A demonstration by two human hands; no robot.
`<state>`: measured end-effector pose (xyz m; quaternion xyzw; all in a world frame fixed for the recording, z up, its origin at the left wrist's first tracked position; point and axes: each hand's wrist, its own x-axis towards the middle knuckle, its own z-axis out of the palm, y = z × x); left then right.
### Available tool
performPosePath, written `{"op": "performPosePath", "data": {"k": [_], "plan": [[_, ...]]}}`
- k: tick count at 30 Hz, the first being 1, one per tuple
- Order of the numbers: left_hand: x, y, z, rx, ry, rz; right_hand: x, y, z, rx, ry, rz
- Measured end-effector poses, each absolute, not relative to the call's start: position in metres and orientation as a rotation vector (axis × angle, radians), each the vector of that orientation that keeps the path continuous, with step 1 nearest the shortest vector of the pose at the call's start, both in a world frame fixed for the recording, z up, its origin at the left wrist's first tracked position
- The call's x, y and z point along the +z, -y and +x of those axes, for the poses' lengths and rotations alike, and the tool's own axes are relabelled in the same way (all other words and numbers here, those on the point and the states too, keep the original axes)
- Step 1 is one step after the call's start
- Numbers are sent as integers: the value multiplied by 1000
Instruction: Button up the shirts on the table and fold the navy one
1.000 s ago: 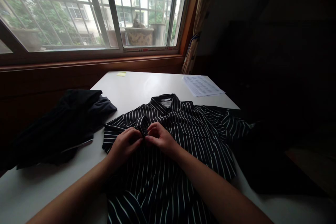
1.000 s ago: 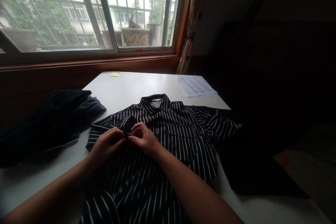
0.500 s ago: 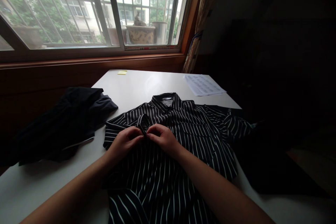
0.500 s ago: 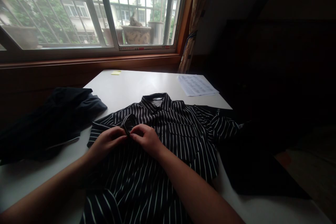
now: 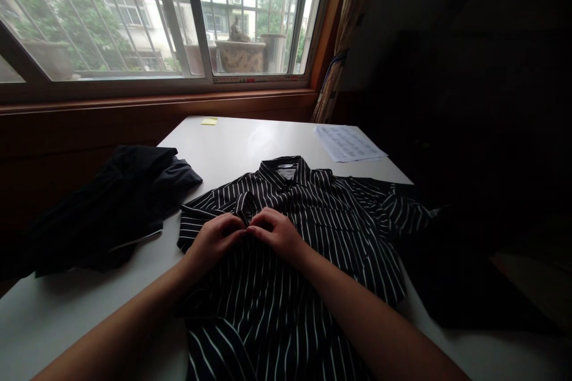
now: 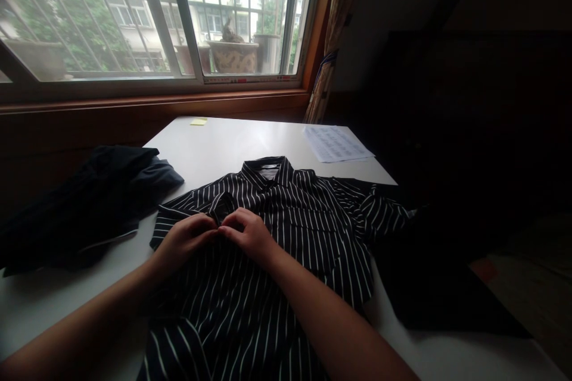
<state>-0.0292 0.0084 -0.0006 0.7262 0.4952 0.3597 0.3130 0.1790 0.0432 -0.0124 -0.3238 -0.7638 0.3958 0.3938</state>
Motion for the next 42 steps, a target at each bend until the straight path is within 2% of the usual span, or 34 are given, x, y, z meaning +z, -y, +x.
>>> {"op": "performPosePath", "data": {"k": [14,28,42], "plan": [[12,-4,-23,934,-1267,1421,-10,-47,179,1238,1805,-770],[9,-4,-23,956,-1238,1311,-12,-35,174,940,1898,-729],[6,-5,-24,988,-1178,1177,-11,-34,173,871,1871,-818]]}}
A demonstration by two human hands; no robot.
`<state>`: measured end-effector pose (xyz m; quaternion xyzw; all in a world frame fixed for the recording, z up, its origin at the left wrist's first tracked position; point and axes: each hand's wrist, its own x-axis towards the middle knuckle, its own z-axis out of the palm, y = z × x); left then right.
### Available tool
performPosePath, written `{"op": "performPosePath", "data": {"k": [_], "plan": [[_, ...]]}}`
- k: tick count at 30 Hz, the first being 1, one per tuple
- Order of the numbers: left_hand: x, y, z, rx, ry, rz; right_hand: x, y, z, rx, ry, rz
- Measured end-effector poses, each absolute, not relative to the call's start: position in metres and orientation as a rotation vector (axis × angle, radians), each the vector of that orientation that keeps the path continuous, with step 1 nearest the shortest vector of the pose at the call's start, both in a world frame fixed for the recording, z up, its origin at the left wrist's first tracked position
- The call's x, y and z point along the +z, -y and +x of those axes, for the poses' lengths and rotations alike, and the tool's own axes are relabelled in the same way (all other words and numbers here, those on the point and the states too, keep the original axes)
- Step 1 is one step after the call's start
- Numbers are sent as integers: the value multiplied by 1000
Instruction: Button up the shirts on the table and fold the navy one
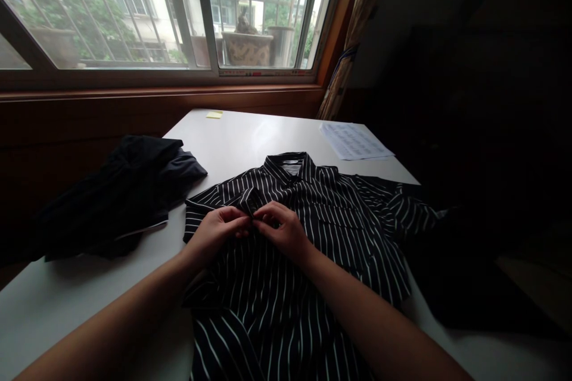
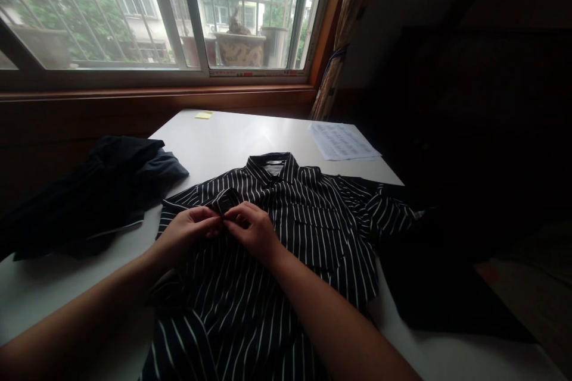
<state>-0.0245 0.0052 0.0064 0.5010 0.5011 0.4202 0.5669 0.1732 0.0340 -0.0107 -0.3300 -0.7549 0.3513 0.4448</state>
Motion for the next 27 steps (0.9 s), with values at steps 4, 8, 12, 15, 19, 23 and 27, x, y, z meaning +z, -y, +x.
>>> {"op": "performPosePath", "data": {"k": [4,8,12,15,19,23,27], "plan": [[7,-5,-23,998,-1201,1127,-12,-35,173,926,1843,-830],[9,-5,-22,1000,-1212,1112,-11,-36,172,995,1840,-832],[7,-5,-22,1003,-1224,1111,-11,-36,172,981,1850,-813],[3,-5,-23,1005,-1223,1109,-12,-35,172,952,1867,-766],[0,-6,-25,1015,-1227,1111,-12,-34,171,909,1894,-724],[-1,-7,-26,1046,-1168,1056,-7,-32,172,927,1883,-705],[0,-7,-25,1032,-1102,1026,-2,-30,174,1025,1832,-777]]}}
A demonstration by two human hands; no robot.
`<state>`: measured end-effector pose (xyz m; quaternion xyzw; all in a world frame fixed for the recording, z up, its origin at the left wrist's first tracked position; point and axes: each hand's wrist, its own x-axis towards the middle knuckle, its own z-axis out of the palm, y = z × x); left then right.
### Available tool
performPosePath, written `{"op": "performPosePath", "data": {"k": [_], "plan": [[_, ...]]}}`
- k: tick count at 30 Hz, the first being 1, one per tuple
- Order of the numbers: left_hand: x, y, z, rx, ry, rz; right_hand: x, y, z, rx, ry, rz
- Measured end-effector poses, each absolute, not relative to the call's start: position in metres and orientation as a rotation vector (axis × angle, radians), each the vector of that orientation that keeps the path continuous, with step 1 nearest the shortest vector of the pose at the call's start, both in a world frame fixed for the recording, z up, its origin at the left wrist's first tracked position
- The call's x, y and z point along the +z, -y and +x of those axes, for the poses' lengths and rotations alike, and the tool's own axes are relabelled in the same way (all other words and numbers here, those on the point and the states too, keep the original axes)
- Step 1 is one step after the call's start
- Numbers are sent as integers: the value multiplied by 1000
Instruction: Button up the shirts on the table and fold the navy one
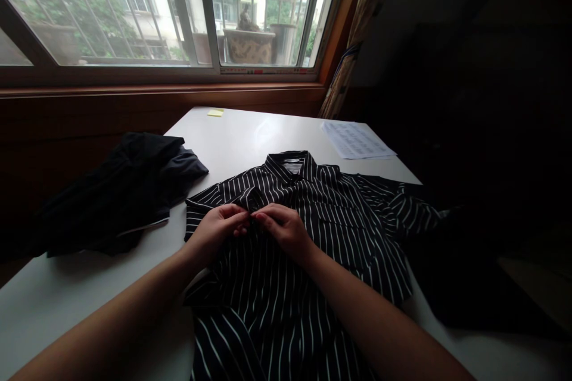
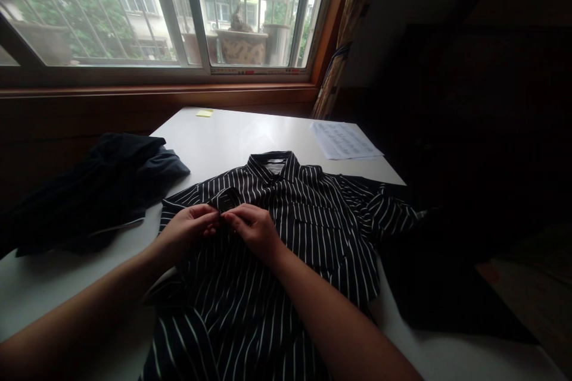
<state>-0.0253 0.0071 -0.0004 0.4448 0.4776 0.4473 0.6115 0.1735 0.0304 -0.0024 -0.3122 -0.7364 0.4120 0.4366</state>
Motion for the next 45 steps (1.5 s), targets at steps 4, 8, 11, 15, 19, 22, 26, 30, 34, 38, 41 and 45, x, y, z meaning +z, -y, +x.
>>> {"op": "performPosePath", "data": {"k": [4,8,11,15,19,22,26,30,34,38,41,45], "plan": [[-1,-7,-24,1012,-1091,1060,-8,-31,172,1141,1718,-808],[-3,-8,-25,1008,-1093,1078,-15,-33,170,1108,1746,-789],[-3,-8,-26,991,-1097,1099,-16,-34,170,987,1816,-809],[-1,-7,-25,971,-1082,1110,-15,-35,171,870,1863,-827],[2,-7,-25,931,-1123,1169,-14,-35,171,836,1889,-815],[5,-6,-25,920,-1148,1236,-14,-35,170,846,1902,-798],[6,-5,-25,965,-1137,1238,-16,-36,171,874,1893,-778],[4,-5,-24,1053,-1106,1146,-15,-38,172,877,1867,-791],[8,-7,-29,1221,-1116,950,-13,-39,173,920,1777,-853],[20,-9,-38,1413,-1141,798,-14,-40,174,1010,1645,-912],[25,-10,-43,1509,-1114,752,-15,-39,174,1086,1586,-920],[21,-13,-46,1633,-1097,732,-16,-38,174,1161,1603,-876]]}}
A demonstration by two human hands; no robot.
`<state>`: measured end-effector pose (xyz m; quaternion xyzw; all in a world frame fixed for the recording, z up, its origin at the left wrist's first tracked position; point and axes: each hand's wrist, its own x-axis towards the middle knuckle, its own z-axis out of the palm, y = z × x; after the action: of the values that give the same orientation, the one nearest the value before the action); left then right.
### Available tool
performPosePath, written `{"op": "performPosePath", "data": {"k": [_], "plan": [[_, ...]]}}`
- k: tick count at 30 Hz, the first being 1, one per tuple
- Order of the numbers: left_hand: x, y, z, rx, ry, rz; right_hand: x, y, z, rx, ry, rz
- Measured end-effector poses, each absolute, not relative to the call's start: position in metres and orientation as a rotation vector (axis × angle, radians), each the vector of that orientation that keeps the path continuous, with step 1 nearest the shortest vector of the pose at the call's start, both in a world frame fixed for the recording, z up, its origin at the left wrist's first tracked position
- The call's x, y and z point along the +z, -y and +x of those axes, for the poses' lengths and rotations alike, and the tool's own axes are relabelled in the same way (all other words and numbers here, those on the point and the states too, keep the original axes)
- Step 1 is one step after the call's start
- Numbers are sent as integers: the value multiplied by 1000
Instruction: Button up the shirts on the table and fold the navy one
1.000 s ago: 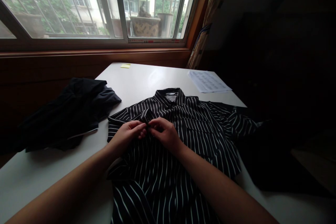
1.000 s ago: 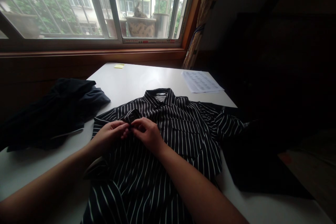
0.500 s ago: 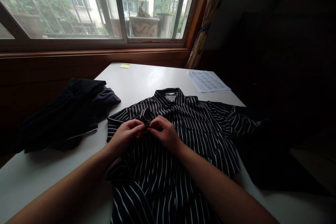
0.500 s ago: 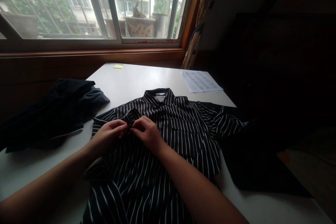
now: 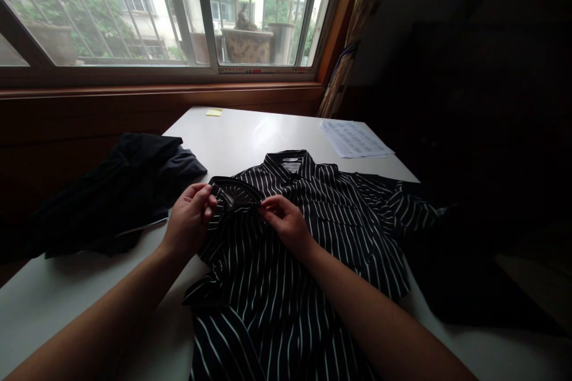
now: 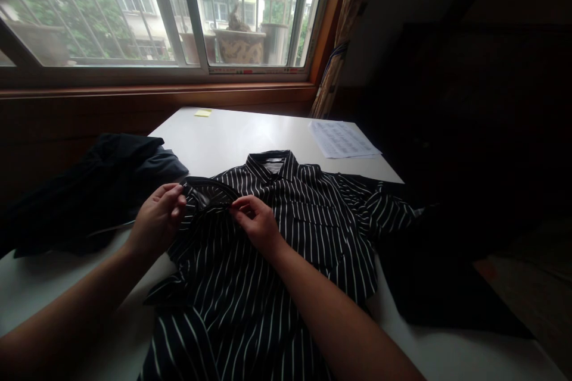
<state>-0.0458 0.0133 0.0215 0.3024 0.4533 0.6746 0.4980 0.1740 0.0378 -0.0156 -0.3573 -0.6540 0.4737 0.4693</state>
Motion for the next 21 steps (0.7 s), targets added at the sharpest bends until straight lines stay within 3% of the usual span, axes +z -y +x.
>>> {"op": "performPosePath", "data": {"k": [12,21], "plan": [[15,-25,-62,1978,-1113,683,-13,-35,172,955,2019,-760],[8,-7,-46,1639,-1168,1762,-10,-32,173,931,2004,-780]]}}
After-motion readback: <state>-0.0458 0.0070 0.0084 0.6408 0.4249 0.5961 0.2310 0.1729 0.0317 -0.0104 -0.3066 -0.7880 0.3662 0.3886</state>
